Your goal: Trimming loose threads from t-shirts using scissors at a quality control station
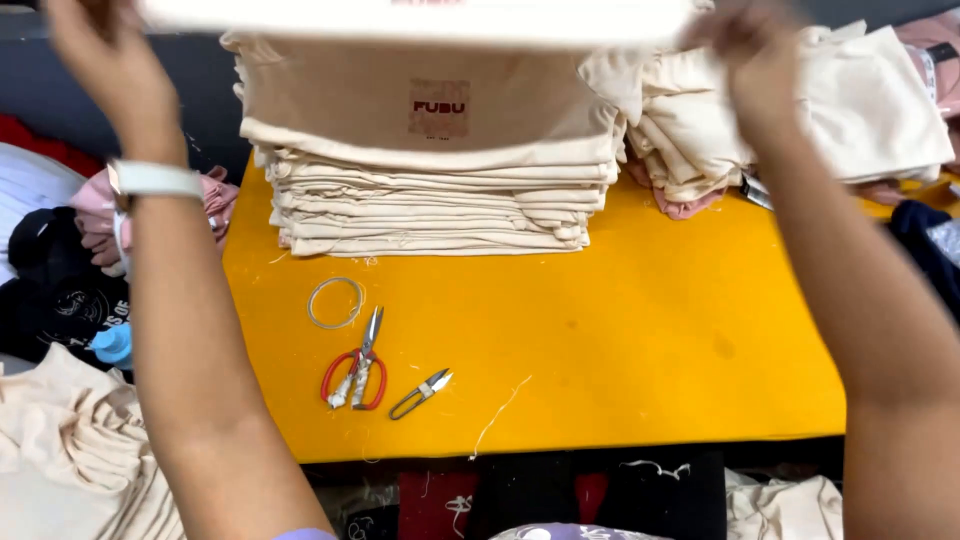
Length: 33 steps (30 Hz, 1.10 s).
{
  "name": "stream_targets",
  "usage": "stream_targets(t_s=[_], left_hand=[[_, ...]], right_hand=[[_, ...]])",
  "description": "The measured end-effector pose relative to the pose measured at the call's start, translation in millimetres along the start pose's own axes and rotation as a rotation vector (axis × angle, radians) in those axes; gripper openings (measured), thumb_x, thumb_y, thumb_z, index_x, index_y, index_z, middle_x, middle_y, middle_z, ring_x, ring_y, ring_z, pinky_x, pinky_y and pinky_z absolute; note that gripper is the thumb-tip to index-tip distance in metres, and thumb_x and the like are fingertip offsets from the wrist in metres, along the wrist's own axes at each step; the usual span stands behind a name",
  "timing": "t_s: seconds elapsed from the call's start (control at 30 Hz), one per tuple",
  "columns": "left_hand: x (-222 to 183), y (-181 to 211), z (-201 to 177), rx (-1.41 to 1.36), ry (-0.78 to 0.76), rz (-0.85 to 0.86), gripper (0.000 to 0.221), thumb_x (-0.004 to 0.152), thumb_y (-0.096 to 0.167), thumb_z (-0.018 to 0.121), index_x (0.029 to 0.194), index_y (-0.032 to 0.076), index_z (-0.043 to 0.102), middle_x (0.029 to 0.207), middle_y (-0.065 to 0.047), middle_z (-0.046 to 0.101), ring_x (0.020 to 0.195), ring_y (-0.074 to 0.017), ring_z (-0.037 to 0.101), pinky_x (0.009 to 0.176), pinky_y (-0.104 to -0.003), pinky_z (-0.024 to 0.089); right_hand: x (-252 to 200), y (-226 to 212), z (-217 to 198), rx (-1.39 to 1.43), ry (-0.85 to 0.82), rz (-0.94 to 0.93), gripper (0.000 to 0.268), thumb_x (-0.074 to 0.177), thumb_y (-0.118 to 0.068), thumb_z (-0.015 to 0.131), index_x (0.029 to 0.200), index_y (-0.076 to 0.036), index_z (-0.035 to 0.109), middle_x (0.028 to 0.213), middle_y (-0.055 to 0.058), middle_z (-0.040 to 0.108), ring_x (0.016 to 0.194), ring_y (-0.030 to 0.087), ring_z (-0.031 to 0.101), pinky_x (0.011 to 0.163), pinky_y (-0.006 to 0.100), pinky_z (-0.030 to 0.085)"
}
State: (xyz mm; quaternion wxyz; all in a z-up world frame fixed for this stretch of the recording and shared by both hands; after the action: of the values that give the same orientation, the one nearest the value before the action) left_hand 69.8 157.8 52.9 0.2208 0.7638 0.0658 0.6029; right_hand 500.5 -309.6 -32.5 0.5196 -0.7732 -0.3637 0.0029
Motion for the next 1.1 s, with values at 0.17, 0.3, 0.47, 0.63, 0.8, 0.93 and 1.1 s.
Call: stream_targets(t_s=[0.17, 0.3, 0.47, 0.63, 0.8, 0.93, 1.1], left_hand=[[-156.0, -19.3, -12.2, 0.318, -0.263, 0.010, 0.020, 0.094, -0.014, 0.065, 0.106, 0.001, 0.064, 0.108, -0.018, 0.060, 0.101, -0.0344, 0.056, 0.088, -0.043, 0.044], [-244.9, 76.7, 9.6, 0.148, -0.669, -0.242, 0.016, 0.102, 0.011, 0.059, 0.114, 0.002, 0.066, 0.115, -0.015, 0.067, 0.115, -0.0324, 0.060, 0.103, -0.042, 0.042], [-326.6, 260.6, 110.4, -0.255, -1.059, -0.180, 0.019, 0.098, 0.020, 0.061, 0.109, 0.007, 0.069, 0.110, -0.009, 0.073, 0.106, -0.0248, 0.069, 0.098, -0.038, 0.049], [-459.7, 450.3, 253.5, -1.085, -1.490, -0.013, 0.018, 0.101, 0.017, 0.060, 0.110, 0.004, 0.069, 0.106, -0.019, 0.070, 0.105, -0.0440, 0.067, 0.088, -0.054, 0.054], [-685.6, 501.3, 381.9, -0.556, -1.954, 0.141, 0.023, 0.096, 0.026, 0.062, 0.110, 0.008, 0.070, 0.109, -0.017, 0.069, 0.105, -0.0398, 0.070, 0.087, -0.052, 0.055], [-806.7, 508.8, 436.8, -0.321, -1.959, 0.156, 0.051, 0.090, 0.023, 0.068, 0.136, 0.005, 0.054, 0.128, -0.020, 0.055, 0.113, -0.0433, 0.066, 0.090, -0.058, 0.056], [-871.5, 491.8, 464.9, -0.161, -1.906, 0.280, 0.030, 0.090, 0.020, 0.063, 0.116, 0.006, 0.062, 0.107, -0.016, 0.060, 0.101, -0.0397, 0.067, 0.087, -0.058, 0.051]], right_hand=[[-223.4, 44.1, 25.5, -0.356, -0.219, -0.327, 0.023, 0.092, -0.007, 0.064, 0.114, -0.008, 0.068, 0.122, 0.010, 0.072, 0.115, 0.029, 0.066, 0.104, 0.043, 0.047], [-406.6, 57.2, -19.2, -0.395, 0.106, -0.293, 0.013, 0.099, -0.009, 0.065, 0.108, -0.003, 0.070, 0.106, 0.013, 0.070, 0.098, 0.029, 0.066, 0.088, 0.039, 0.050], [-626.7, 154.8, -73.2, -0.456, 0.635, 0.298, 0.020, 0.106, -0.010, 0.058, 0.123, -0.003, 0.064, 0.112, 0.012, 0.060, 0.099, 0.025, 0.058, 0.089, 0.038, 0.044], [-811.8, 222.0, -105.4, -0.602, 0.814, 0.597, 0.021, 0.106, -0.006, 0.062, 0.126, -0.006, 0.060, 0.111, 0.010, 0.056, 0.101, 0.031, 0.056, 0.086, 0.041, 0.045], [-868.4, 242.5, -79.3, -0.483, 0.678, 0.655, 0.037, 0.097, -0.020, 0.071, 0.128, -0.002, 0.061, 0.115, 0.019, 0.061, 0.104, 0.038, 0.060, 0.089, 0.046, 0.050], [-857.6, 247.7, -48.7, -0.554, 0.440, 0.694, 0.049, 0.084, -0.029, 0.081, 0.125, -0.010, 0.062, 0.120, 0.012, 0.058, 0.111, 0.036, 0.055, 0.098, 0.049, 0.046], [-838.5, 255.6, -52.8, -0.560, 0.416, 0.773, 0.038, 0.090, -0.032, 0.075, 0.121, -0.015, 0.060, 0.117, 0.008, 0.056, 0.112, 0.033, 0.055, 0.096, 0.048, 0.045]])
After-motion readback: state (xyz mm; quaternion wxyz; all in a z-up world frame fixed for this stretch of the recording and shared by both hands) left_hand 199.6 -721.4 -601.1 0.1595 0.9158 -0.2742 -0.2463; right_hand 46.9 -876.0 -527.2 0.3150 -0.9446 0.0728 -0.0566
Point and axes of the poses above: each hand's wrist, its own x-axis towards the middle knuckle, its own z-axis out of the palm, y = z × x, the point moved 7 cm from there along x, towards the middle knuckle
